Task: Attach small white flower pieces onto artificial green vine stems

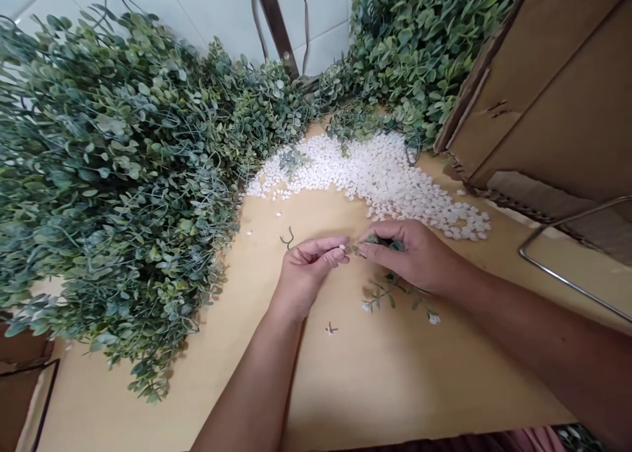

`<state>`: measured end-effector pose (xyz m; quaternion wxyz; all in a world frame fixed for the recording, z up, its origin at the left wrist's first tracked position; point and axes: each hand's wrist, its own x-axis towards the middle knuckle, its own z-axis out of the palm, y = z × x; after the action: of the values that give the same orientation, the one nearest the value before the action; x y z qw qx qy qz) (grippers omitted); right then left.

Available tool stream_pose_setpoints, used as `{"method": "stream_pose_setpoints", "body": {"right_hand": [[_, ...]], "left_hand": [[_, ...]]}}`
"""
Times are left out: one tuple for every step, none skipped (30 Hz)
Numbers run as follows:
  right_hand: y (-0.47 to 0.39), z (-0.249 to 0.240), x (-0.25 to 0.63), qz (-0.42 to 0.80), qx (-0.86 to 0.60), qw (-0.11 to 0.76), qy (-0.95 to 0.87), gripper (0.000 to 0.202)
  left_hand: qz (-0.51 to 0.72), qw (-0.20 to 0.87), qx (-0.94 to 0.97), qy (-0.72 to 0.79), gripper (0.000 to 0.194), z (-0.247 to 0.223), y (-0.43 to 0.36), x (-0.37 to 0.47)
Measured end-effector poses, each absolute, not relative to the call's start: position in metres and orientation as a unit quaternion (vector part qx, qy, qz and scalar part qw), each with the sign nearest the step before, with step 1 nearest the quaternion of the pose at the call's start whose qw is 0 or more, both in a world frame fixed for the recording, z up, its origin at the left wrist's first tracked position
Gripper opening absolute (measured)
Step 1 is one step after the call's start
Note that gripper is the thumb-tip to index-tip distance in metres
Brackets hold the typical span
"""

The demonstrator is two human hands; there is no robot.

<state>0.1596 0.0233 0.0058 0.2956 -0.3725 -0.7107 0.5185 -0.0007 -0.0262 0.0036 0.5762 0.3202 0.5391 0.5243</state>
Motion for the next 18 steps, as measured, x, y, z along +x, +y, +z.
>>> {"method": "stream_pose_setpoints", "body": {"right_hand": [[0.0227,0.0052,0.1592,0.512,-0.37,0.298,-0.715,0.024],[0.022,0.0046,0.1588,0.507,-0.37,0.302,-0.718,0.024],[0.0213,0.0041,0.1584,0.502,-0.371,0.305,-0.719,0.025],[0.0207,0.0037,0.1581,0.499,-0.374,0.309,-0.718,0.024],[0.0201,0.0035,0.1577,0.497,-0.377,0.313,-0.716,0.024],[0.0196,0.0034,0.1574,0.495,-0.38,0.316,-0.715,0.024],[0.0193,0.0034,0.157,0.493,-0.381,0.321,-0.713,0.023],[0.019,0.0035,0.1567,0.491,-0.381,0.326,-0.713,0.022],[0.0188,0.0036,0.1563,0.488,-0.38,0.331,-0.713,0.021],[0.0187,0.0037,0.1559,0.485,-0.378,0.336,-0.713,0.021],[0.0186,0.0038,0.1556,0.482,-0.376,0.341,-0.714,0.02],[0.0186,0.0038,0.1553,0.479,-0.375,0.346,-0.714,0.019],[0.0186,0.0037,0.155,0.477,-0.373,0.349,-0.715,0.018],[0.0185,0.0036,0.1549,0.476,-0.37,0.352,-0.716,0.018],[0.0185,0.0033,0.1548,0.474,-0.368,0.355,-0.717,0.018],[0.0184,0.0031,0.1548,0.473,-0.365,0.357,-0.718,0.018],[0.0183,0.0028,0.1549,0.473,-0.364,0.358,-0.718,0.018],[0.0181,0.0025,0.1551,0.474,-0.364,0.359,-0.717,0.018]], "left_hand": [[0.523,0.576,0.321,0.54,0.021,0.0033,-0.0263,-0.001],[0.522,0.575,0.323,0.541,0.02,0.0031,-0.0264,-0.0011],[0.522,0.574,0.325,0.541,0.02,0.0029,-0.0265,-0.0011],[0.522,0.573,0.326,0.541,0.019,0.0028,-0.0265,-0.001],[0.522,0.573,0.328,0.541,0.019,0.0028,-0.0265,-0.0008],[0.521,0.572,0.328,0.541,0.019,0.0027,-0.0264,-0.0005],[0.521,0.571,0.328,0.543,0.019,0.0028,-0.0263,-0.0002],[0.52,0.57,0.328,0.545,0.019,0.0029,-0.0263,0.0002],[0.52,0.569,0.328,0.547,0.02,0.003,-0.0262,0.0006],[0.519,0.567,0.328,0.549,0.02,0.0031,-0.0261,0.0011],[0.52,0.564,0.329,0.551,0.021,0.0033,-0.026,0.0016],[0.52,0.563,0.33,0.551,0.022,0.0034,-0.0259,0.0021],[0.521,0.562,0.33,0.552,0.023,0.0036,-0.0258,0.0026],[0.522,0.56,0.33,0.552,0.023,0.0037,-0.0258,0.0031],[0.523,0.559,0.328,0.553,0.023,0.0037,-0.0257,0.0036],[0.525,0.558,0.327,0.554,0.022,0.0037,-0.0256,0.004],[0.526,0.556,0.325,0.555,0.021,0.0037,-0.0255,0.0043],[0.528,0.555,0.325,0.555,0.02,0.0036,-0.0254,0.0046]]}}
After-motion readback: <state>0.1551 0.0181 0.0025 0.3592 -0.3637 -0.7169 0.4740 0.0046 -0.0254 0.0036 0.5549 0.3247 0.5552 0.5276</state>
